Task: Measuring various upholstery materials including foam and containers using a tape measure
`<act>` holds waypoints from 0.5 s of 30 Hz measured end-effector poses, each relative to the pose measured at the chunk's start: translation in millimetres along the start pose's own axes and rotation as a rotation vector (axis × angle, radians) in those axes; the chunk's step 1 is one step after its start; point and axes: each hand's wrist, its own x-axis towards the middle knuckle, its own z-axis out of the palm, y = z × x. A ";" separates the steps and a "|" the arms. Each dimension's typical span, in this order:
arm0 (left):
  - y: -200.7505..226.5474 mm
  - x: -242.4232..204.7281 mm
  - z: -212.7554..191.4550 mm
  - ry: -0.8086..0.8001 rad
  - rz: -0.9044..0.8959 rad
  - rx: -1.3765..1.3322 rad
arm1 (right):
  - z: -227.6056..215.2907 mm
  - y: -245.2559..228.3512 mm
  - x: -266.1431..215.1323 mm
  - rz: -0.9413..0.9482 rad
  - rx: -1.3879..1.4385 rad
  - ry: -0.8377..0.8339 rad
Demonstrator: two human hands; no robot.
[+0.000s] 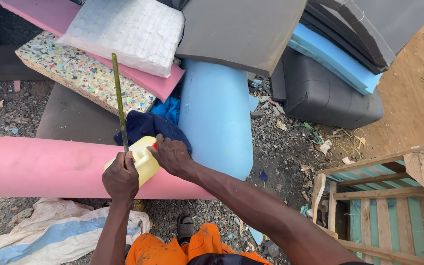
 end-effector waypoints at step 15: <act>1.5 8.6 7.8 0.026 -0.001 0.054 | 64.3 20.6 8.9 -0.092 -0.091 0.835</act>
